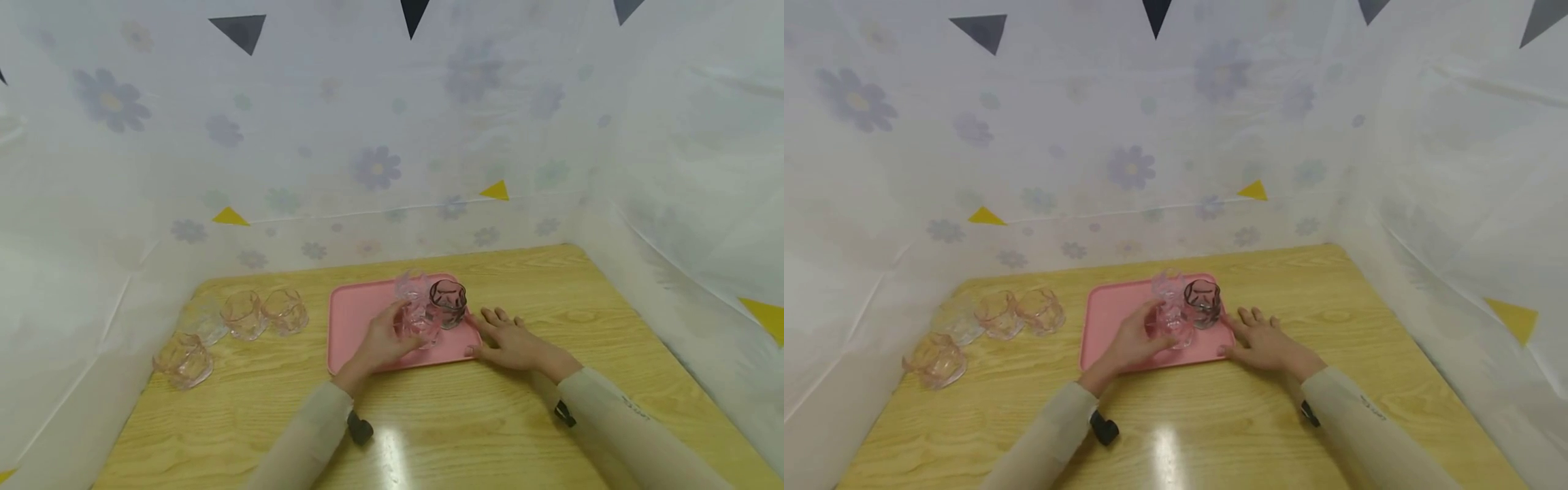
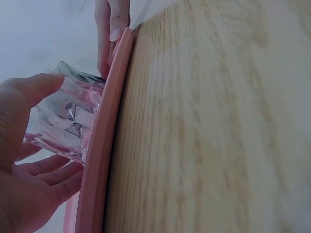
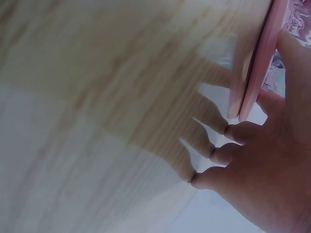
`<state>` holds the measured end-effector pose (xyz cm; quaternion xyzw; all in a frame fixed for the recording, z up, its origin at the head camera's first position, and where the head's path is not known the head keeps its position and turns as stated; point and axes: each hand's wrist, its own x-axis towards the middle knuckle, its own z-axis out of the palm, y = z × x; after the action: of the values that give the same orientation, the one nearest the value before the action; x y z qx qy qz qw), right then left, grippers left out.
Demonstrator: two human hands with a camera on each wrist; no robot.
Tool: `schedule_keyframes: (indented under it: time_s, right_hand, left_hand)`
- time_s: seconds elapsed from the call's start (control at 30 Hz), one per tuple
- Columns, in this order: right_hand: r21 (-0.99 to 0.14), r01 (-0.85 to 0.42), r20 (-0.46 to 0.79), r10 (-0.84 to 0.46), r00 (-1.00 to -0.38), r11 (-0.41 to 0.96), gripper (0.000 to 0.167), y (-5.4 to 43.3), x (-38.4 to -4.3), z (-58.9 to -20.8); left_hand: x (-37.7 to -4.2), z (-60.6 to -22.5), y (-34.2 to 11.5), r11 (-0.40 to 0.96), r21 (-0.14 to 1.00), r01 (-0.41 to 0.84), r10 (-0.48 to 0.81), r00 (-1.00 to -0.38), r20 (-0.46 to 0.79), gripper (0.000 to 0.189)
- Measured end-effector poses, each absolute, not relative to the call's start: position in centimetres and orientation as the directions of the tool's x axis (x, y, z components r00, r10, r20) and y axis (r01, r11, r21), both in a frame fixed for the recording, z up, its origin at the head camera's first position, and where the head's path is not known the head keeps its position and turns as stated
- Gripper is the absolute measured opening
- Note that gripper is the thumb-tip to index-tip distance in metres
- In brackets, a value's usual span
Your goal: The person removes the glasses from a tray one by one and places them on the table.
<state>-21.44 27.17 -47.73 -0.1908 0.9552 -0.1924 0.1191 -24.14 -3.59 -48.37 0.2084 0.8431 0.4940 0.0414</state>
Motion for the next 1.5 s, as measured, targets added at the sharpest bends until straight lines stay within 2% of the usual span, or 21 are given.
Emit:
schedule_keyframes:
  time_s: [0.53,0.87,1.3,1.5]
  right_hand:
    - [-0.408,-0.311,-0.156,-0.401,-0.903,0.858,0.083,26.9,-21.3,-47.6]
    - [-0.403,-0.321,-0.149,-0.407,-0.901,0.857,0.082,26.7,-21.2,-47.5]
    - [-0.395,-0.325,-0.147,-0.408,-0.901,0.859,0.083,26.8,-21.1,-47.4]
    - [-0.410,-0.321,-0.142,-0.407,-0.902,0.854,0.084,27.0,-21.1,-47.5]
  left_hand:
    - [-24.3,-48.5,-2.7,0.475,0.824,0.309,0.381,-0.916,0.123,0.086]
    - [-24.0,-48.6,-2.8,0.424,0.855,0.299,0.369,-0.919,0.138,0.085]
    - [-23.3,-48.3,-5.8,0.410,0.852,0.326,0.368,-0.914,0.173,0.082]
    - [-23.1,-47.9,-7.8,0.454,0.810,0.371,0.357,-0.909,0.217,0.078]
